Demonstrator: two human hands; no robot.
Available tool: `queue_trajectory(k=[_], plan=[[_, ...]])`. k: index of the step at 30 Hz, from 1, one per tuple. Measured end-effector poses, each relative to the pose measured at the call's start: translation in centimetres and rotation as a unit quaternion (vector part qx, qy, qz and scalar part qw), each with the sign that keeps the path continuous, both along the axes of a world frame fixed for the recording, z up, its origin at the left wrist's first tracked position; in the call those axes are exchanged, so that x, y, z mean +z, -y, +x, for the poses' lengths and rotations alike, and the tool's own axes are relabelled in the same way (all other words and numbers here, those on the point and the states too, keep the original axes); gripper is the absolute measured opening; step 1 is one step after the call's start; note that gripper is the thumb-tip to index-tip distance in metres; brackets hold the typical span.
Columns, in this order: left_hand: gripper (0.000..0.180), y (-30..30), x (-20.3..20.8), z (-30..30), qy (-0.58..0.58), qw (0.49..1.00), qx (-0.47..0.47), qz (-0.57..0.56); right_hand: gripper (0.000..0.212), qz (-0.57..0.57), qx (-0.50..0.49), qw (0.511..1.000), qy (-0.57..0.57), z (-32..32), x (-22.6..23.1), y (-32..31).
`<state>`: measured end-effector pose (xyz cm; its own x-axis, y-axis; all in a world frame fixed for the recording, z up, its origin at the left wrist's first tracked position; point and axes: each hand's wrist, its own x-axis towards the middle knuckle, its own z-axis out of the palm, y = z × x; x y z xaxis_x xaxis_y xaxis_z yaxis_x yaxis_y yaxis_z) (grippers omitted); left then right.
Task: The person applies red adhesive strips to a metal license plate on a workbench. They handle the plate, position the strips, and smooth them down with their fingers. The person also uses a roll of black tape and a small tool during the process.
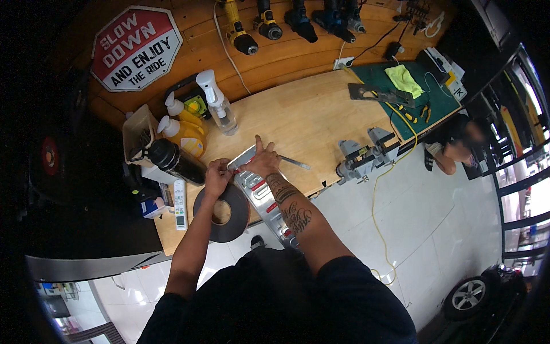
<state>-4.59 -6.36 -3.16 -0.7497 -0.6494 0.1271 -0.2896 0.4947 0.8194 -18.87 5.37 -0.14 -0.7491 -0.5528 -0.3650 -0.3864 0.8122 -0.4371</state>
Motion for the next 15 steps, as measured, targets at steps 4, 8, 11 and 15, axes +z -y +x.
queue_trajectory(k=[4, 8, 11, 15], plan=[[0.033, 0.4, -0.2, -1.1, 0.054, 0.998, 0.022, -0.030, 0.127, 0.002, 0.007, 1.000, -0.023, 0.3, 0.6, -0.3], [0.033, 0.7, -1.2, -1.2, 0.090, 0.994, 0.020, -0.052, 0.109, -0.047, 0.030, 0.996, -0.076, 0.6, 0.4, -0.9], [0.035, 1.4, -1.6, -1.5, 0.085, 0.995, 0.016, -0.045, 0.076, -0.176, 0.006, 0.962, -0.208, -0.6, -0.8, -2.0], [0.043, 1.8, -1.9, -2.3, 0.101, 0.994, -0.004, -0.032, 0.046, -0.141, -0.036, 0.959, -0.244, -3.5, -2.8, -7.1]])
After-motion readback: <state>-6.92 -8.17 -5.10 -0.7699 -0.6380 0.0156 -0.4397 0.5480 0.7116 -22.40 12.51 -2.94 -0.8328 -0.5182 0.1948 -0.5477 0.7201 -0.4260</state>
